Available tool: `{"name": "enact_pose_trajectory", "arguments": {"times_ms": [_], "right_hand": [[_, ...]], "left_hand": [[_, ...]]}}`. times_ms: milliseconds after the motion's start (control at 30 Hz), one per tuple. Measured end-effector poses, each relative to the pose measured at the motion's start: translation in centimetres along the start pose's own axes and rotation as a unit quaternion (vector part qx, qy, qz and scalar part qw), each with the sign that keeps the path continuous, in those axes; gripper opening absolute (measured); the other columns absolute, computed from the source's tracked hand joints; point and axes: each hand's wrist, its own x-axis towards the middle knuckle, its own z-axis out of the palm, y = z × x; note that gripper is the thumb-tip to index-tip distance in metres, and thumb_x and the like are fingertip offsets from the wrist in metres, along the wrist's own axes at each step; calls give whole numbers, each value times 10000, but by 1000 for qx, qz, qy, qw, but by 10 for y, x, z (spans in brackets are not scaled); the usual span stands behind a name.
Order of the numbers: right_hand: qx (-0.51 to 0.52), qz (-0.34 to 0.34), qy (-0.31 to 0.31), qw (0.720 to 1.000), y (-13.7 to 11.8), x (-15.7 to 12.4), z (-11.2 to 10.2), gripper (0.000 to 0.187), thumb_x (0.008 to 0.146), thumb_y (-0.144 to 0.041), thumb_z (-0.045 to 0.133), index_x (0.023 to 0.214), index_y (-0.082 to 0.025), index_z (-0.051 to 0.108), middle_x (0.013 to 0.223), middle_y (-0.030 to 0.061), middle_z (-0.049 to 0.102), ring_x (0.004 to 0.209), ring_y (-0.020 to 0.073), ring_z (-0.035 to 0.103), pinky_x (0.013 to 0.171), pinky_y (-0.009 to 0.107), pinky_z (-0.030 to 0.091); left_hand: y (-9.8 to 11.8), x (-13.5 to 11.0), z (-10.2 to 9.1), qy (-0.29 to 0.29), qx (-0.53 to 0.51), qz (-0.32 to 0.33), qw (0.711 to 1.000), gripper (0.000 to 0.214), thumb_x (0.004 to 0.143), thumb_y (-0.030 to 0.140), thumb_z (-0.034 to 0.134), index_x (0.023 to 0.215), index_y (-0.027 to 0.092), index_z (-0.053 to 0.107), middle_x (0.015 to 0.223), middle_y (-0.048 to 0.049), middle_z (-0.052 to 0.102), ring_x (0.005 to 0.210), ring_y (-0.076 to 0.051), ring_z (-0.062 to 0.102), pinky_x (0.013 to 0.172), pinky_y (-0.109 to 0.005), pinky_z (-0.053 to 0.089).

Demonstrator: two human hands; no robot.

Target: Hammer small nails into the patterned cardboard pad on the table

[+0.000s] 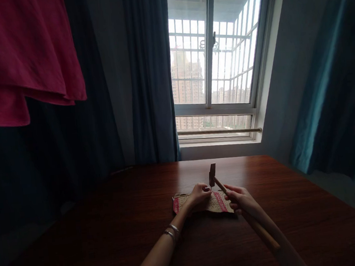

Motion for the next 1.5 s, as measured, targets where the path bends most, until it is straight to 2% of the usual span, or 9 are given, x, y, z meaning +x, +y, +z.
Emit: {"name": "enact_pose_trajectory", "arguments": {"times_ms": [133, 400, 633, 833, 1000, 1133, 1333, 1500], "right_hand": [[8, -19, 0, 1000, 0, 1, -1, 565, 762, -239, 607, 1290, -147, 428, 640, -26, 535, 350, 32, 384, 308, 151, 233], [-2, -16, -9, 1000, 1, -2, 1, 541, 776, -212, 572, 1287, -128, 416, 638, -27, 529, 346, 30, 381, 299, 142, 238], [5, -8, -15, 1000, 2, -1, 4, 550, 767, -205, 580, 1283, -111, 416, 622, -29, 530, 343, 32, 383, 294, 140, 237], [18, -37, -7, 999, 0, -1, 4, 575, 762, -216, 593, 1298, -121, 409, 635, -24, 541, 343, 35, 390, 291, 145, 234], [3, -22, -14, 1000, 5, -1, 3, 547, 763, -220, 596, 1273, -99, 439, 612, -28, 533, 339, 36, 391, 293, 144, 245], [14, -34, -1, 999, 6, 0, 2, 579, 763, -221, 596, 1301, -110, 412, 618, -28, 538, 341, 39, 397, 293, 144, 241], [4, -15, -9, 1000, 5, 3, -1, 575, 749, -235, 620, 1282, -116, 443, 625, -22, 549, 343, 45, 411, 291, 152, 251], [16, -33, 2, 999, 6, 2, -1, 576, 745, -245, 636, 1283, -143, 456, 637, -22, 551, 351, 40, 406, 292, 153, 245]], "left_hand": [[1, -1, -1, -4, 2, 5, 1000, 234, 693, 300, 553, 698, 93, 663, 669, -25, 618, 633, -143, 508, 576, -221, 346], [0, -1, -2, -1, -7, 22, 1000, 227, 686, 300, 557, 691, 97, 659, 668, -20, 616, 626, -138, 511, 572, -218, 346], [-3, 1, -1, -6, -7, -2, 1000, 233, 668, 303, 568, 709, 99, 674, 672, -23, 624, 631, -142, 513, 571, -216, 352], [-4, 2, 0, -1, 2, -4, 1000, 208, 660, 280, 564, 674, 95, 657, 652, -20, 612, 612, -133, 494, 562, -215, 342], [-6, 3, 2, -3, -2, -6, 1000, 200, 656, 273, 556, 661, 95, 646, 612, -1, 577, 580, -118, 466, 541, -212, 319], [-6, 2, 1, 2, -5, -8, 1000, 198, 650, 285, 563, 635, 99, 632, 613, 2, 576, 575, -115, 463, 539, -214, 321], [-3, 1, -1, -9, -15, -14, 1000, 210, 651, 295, 572, 665, 99, 647, 628, -5, 590, 590, -125, 485, 548, -216, 336], [-1, -1, -2, -2, -14, -10, 1000, 210, 653, 292, 566, 654, 96, 641, 642, -16, 600, 599, -131, 492, 549, -218, 339]]}}
